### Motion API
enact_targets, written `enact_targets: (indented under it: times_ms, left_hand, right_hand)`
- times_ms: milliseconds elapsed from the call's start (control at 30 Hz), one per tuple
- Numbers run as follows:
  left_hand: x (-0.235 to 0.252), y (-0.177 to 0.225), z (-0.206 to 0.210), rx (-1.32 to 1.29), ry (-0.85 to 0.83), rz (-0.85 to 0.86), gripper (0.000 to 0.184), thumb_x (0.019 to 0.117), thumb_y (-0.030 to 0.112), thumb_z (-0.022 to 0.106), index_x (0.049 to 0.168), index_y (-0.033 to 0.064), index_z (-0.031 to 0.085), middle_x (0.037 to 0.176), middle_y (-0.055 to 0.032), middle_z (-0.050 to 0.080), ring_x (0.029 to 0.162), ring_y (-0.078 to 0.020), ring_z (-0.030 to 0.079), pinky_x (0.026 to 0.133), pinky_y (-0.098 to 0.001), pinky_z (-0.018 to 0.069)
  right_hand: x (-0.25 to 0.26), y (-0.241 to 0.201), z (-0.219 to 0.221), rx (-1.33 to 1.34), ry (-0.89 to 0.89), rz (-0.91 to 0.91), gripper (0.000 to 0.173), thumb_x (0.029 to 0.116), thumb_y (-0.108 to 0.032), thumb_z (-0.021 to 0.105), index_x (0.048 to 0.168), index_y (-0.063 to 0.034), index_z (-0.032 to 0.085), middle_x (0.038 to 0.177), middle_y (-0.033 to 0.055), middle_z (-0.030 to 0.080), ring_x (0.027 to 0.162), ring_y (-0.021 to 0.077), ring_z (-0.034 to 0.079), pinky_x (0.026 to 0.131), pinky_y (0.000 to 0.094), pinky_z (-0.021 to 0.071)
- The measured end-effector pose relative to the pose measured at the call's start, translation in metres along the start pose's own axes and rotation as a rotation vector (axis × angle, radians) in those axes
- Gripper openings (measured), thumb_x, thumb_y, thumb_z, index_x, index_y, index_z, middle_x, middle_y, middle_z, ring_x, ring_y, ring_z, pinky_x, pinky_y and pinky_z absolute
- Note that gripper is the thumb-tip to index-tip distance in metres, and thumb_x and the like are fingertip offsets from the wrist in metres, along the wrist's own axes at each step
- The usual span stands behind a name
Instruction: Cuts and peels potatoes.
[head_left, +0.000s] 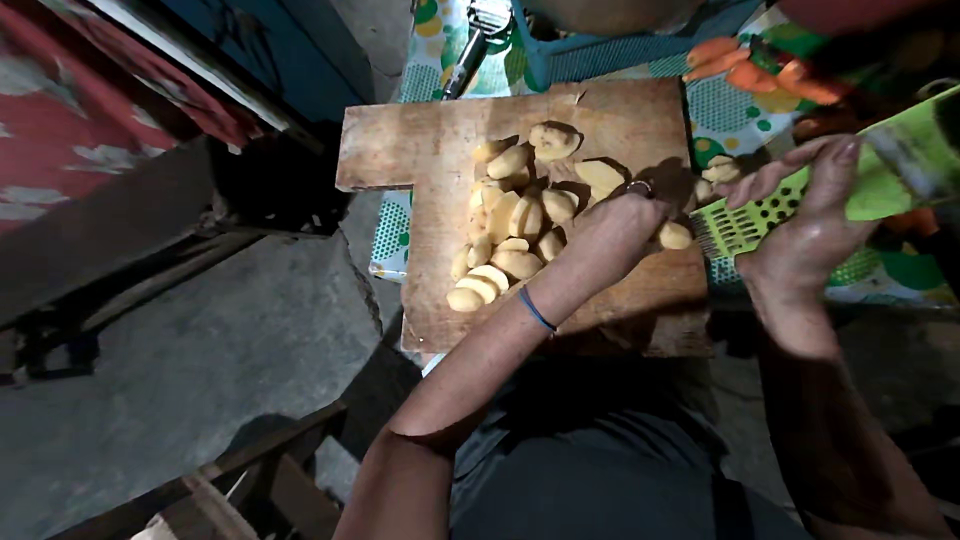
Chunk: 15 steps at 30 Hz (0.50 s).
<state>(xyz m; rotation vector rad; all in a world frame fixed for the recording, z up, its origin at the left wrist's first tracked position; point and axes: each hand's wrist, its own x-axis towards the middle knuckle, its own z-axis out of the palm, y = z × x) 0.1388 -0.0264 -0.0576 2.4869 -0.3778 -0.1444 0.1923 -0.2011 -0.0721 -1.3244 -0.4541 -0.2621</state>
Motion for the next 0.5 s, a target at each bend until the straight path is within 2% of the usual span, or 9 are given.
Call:
enact_targets:
  times_ms: [100, 133, 233, 333, 433, 500]
  left_hand:
    - [-0.004, -0.004, 0.011, -0.114, 0.096, -0.025, 0.03, 0.0918, 0.021, 0.077, 0.115, 0.0026, 0.072, 0.113, -0.0187, 0.07, 0.108, -0.0323, 0.068, 0.094, -0.0468, 0.0557]
    - [-0.006, -0.004, 0.012, -0.157, 0.134, -0.038, 0.028, 0.0922, 0.021, 0.077, 0.113, 0.0026, 0.073, 0.112, -0.0186, 0.069, 0.106, -0.0317, 0.068, 0.092, -0.0467, 0.056]
    - [-0.007, -0.011, 0.02, -0.174, 0.211, -0.028, 0.014, 0.0966, 0.017, 0.07, 0.101, 0.005, 0.075, 0.097, -0.0127, 0.073, 0.092, -0.0264, 0.071, 0.085, -0.0448, 0.0576]
    - [-0.009, -0.013, 0.022, -0.169, 0.238, 0.003, 0.011, 0.0969, 0.011, 0.066, 0.096, 0.0047, 0.076, 0.089, -0.0114, 0.073, 0.087, -0.0256, 0.071, 0.081, -0.0441, 0.0573]
    - [-0.007, -0.017, 0.025, -0.167, 0.236, 0.012, 0.013, 0.098, 0.013, 0.065, 0.096, 0.0055, 0.076, 0.09, -0.0103, 0.074, 0.086, -0.0244, 0.072, 0.081, -0.0436, 0.0577]
    - [-0.006, -0.018, 0.026, -0.174, 0.23, 0.005, 0.014, 0.0982, 0.013, 0.065, 0.097, 0.0061, 0.077, 0.091, -0.0099, 0.074, 0.088, -0.0244, 0.072, 0.082, -0.0437, 0.0579]
  right_hand:
    - [0.0, -0.008, 0.006, -0.03, -0.088, -0.083, 0.024, 0.1107, -0.025, 0.039, 0.099, -0.0163, 0.058, 0.071, -0.0066, 0.063, 0.064, 0.0128, 0.068, 0.072, 0.0369, 0.0637]
    - [-0.002, -0.007, 0.008, -0.033, -0.11, -0.089, 0.021, 0.1097, -0.025, 0.043, 0.099, -0.0165, 0.059, 0.072, -0.0066, 0.063, 0.065, 0.0126, 0.068, 0.072, 0.0367, 0.0635]
    - [-0.003, -0.004, 0.013, -0.043, -0.139, -0.062, 0.016, 0.108, -0.023, 0.048, 0.097, -0.0161, 0.058, 0.073, -0.0059, 0.063, 0.066, 0.0136, 0.069, 0.074, 0.0386, 0.0639]
    - [-0.004, -0.002, 0.016, -0.084, -0.16, -0.062, 0.012, 0.1058, -0.024, 0.054, 0.097, -0.0172, 0.059, 0.074, -0.0072, 0.064, 0.067, 0.0124, 0.068, 0.075, 0.0386, 0.0637]
    - [-0.004, 0.001, 0.015, -0.09, -0.169, -0.047, 0.012, 0.1058, -0.023, 0.054, 0.097, -0.0175, 0.059, 0.073, -0.0072, 0.064, 0.066, 0.0126, 0.068, 0.074, 0.0383, 0.0632]
    - [-0.008, 0.005, 0.014, -0.118, -0.145, 0.034, 0.015, 0.1072, -0.025, 0.052, 0.096, -0.018, 0.058, 0.073, -0.0072, 0.063, 0.068, 0.0128, 0.068, 0.076, 0.038, 0.0633]
